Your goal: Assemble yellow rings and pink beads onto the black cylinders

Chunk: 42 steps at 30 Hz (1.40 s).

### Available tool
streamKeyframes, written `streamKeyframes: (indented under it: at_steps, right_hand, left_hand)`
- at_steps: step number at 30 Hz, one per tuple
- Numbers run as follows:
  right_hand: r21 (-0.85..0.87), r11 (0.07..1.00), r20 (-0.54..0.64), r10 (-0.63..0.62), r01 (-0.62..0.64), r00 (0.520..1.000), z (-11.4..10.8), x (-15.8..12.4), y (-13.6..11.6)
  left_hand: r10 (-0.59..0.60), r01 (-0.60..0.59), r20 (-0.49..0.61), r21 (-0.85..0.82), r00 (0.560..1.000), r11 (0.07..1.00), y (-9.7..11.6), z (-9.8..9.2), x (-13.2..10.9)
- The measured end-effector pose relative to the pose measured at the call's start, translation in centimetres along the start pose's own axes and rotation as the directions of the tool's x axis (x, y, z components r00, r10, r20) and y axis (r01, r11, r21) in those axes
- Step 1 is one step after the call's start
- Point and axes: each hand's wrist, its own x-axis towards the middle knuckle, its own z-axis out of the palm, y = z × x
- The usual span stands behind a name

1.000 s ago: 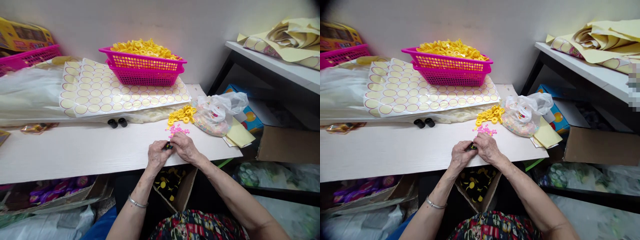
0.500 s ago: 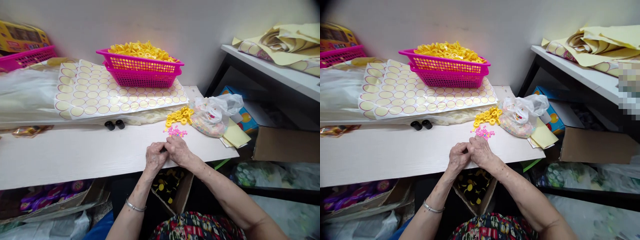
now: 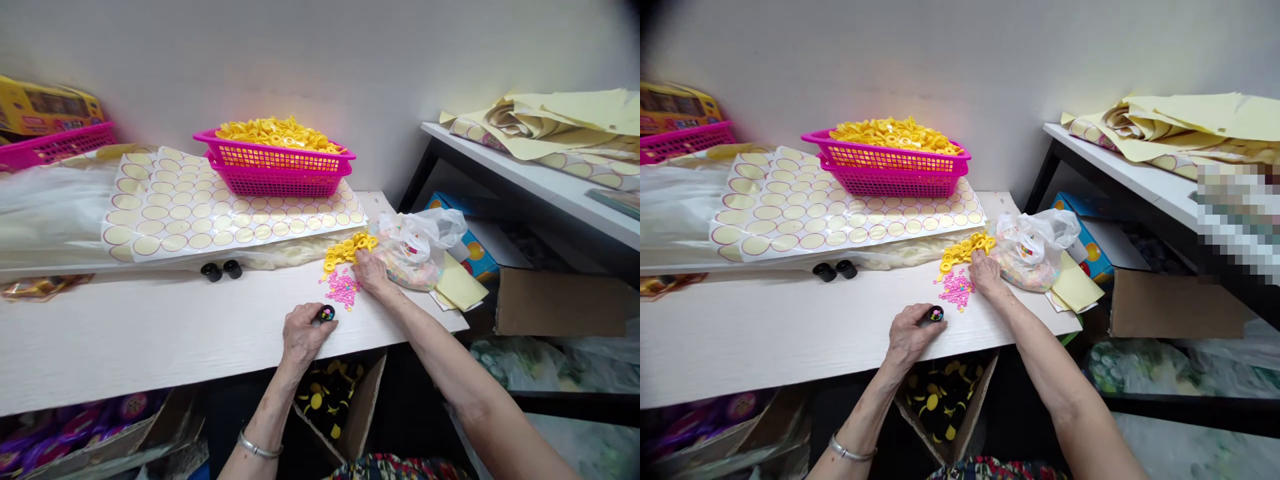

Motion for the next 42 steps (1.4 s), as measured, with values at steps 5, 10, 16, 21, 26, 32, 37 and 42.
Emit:
streamKeyframes:
  at_steps: [5,10,16,21,26,32,37,42]
  right_hand:
    - [0.08,0.997,-0.079,0.029,-0.023,0.996,0.1,-0.1,0.4]
    - [0.427,0.904,-0.268,0.112,0.014,0.957,-0.4,-1.7,0.7]
    - [0.636,0.721,-0.182,-0.206,0.275,0.961,-0.8,-6.7,-3.2]
    - [0.533,0.757,-0.181,-0.335,0.378,0.925,-0.5,-9.0,-5.2]
    - [0.447,0.791,-0.186,-0.375,0.418,0.908,-0.3,-8.9,-5.3]
    - [0.375,0.814,-0.16,-0.414,0.443,0.896,-0.3,-8.9,-5.7]
    - [0.523,0.772,-0.137,-0.343,0.362,0.929,0.2,-9.0,-6.0]
    - [0.927,0.361,0.119,-0.015,-0.106,0.993,1.3,-9.3,-6.2]
  left_hand:
    - [-0.012,0.012,-0.004,-0.004,1.0,1.0,0.1,0.0,-0.1]
    - [-0.038,0.038,0.0,0.004,0.999,0.999,0.1,0.2,-0.2]
    - [-0.028,0.027,0.0,-0.098,1.0,0.995,-0.1,-0.1,-0.1]
    - [-0.157,0.116,-0.081,-0.376,0.984,0.919,0.5,-1.1,-0.6]
    - [-0.361,0.201,-0.138,-0.626,0.922,0.754,1.1,-1.3,-0.8]
    - [-0.374,0.262,-0.053,-0.621,0.926,0.738,1.4,-1.1,-0.2]
    - [-0.336,0.289,0.024,-0.573,0.941,0.767,1.7,-0.9,0.3]
    - [-0.422,0.378,0.085,-0.624,0.903,0.684,2.4,-0.9,0.4]
